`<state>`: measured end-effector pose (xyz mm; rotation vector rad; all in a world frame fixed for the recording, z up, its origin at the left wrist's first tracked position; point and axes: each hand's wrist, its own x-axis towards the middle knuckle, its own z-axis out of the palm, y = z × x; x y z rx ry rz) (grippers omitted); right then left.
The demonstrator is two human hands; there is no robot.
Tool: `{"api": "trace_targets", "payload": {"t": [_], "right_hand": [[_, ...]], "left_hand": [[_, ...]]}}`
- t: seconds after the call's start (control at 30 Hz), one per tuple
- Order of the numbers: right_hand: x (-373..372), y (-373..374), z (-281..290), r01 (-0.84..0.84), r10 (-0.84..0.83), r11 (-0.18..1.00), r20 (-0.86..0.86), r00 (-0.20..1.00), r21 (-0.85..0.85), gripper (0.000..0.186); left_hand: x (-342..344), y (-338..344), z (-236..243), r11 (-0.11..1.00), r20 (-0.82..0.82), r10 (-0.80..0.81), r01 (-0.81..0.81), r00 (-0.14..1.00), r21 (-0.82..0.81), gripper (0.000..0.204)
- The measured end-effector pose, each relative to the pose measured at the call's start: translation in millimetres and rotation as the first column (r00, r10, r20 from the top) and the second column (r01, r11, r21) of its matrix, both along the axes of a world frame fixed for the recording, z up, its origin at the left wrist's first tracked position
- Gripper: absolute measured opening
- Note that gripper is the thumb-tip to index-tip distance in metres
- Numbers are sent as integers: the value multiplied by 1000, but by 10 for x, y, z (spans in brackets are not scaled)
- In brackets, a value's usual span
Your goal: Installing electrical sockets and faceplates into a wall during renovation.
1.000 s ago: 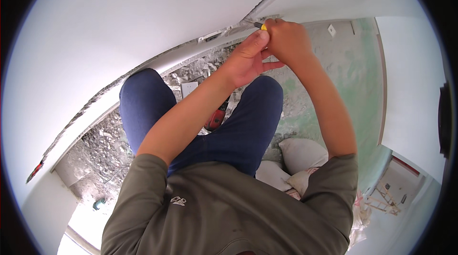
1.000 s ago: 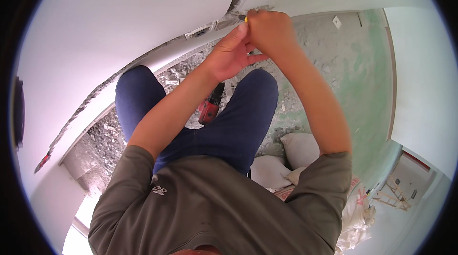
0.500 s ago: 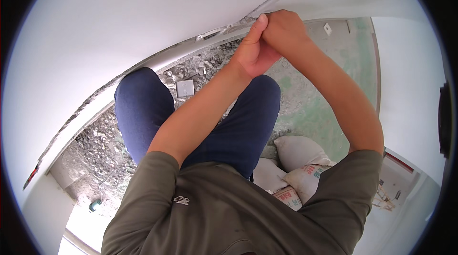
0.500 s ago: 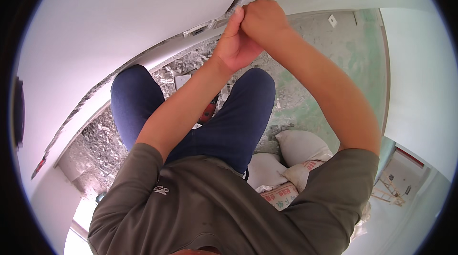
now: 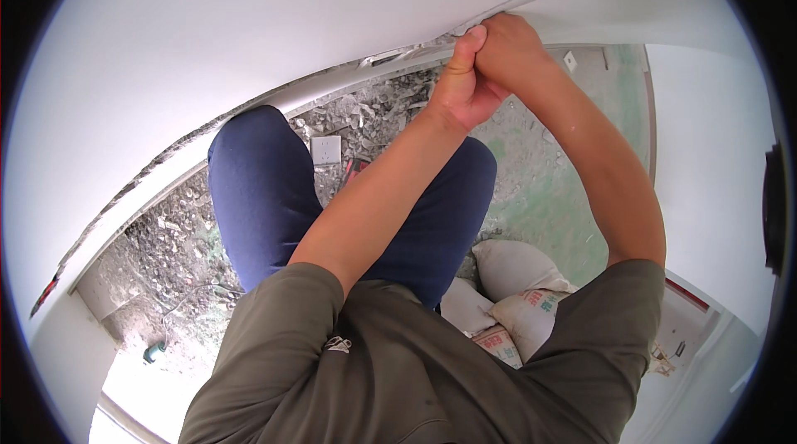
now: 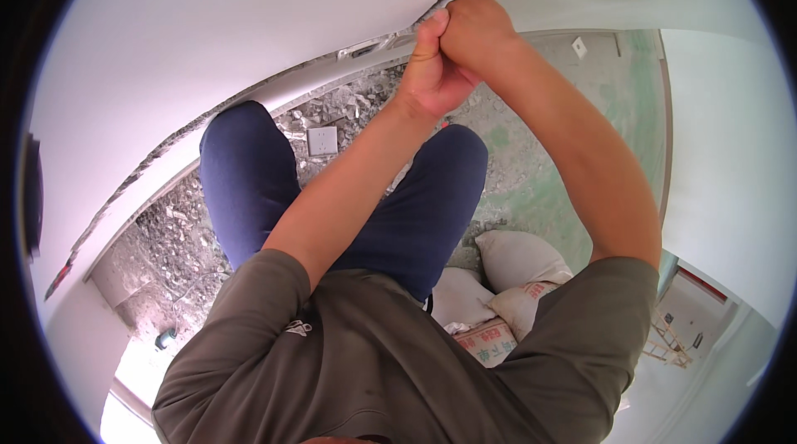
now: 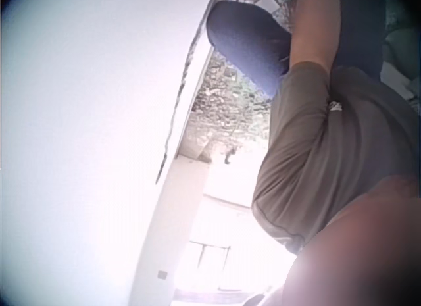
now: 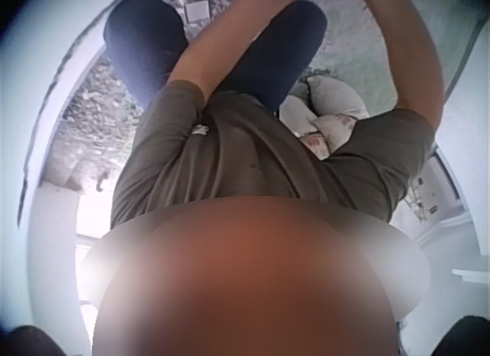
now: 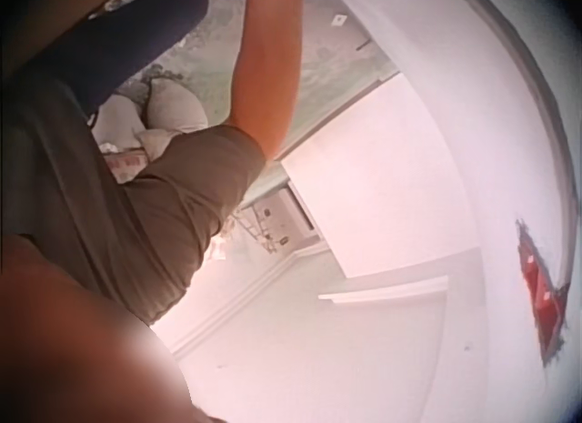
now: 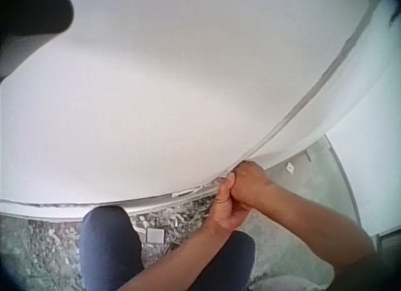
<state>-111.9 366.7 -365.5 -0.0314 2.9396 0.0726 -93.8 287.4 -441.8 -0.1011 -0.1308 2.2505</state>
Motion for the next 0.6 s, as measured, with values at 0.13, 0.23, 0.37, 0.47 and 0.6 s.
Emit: {"api": "trace_targets", "payload": {"t": [0.13, 0.23, 0.37, 0.47, 0.6], "right_hand": [[85, 36, -32, 41, -59, 995, 206, 977, 93, 27], [847, 62, -413, 27, -79, 992, 440, 895, 123, 26], [1227, 59, -326, 147, -170, 984, 299, 939, 100, 23], [1222, 185, -274, 252, -255, 965, 45, 966, 70, 25], [1380, 188, -430, 315, -336, 938, -156, 929, -145, 22]], "left_hand": [[180, -12, -65, 999, 5, -38, 38, 999, 21, 54], [1008, -179, -330, 975, 280, -205, 221, 938, -28, 46], [880, -38, -371, 952, -62, -277, 265, 959, -155, 54], [633, -77, -103, 890, -134, -374, 314, 918, -331, 55], [642, -107, -202, 805, -188, -472, 334, 861, -490, 36]]}}
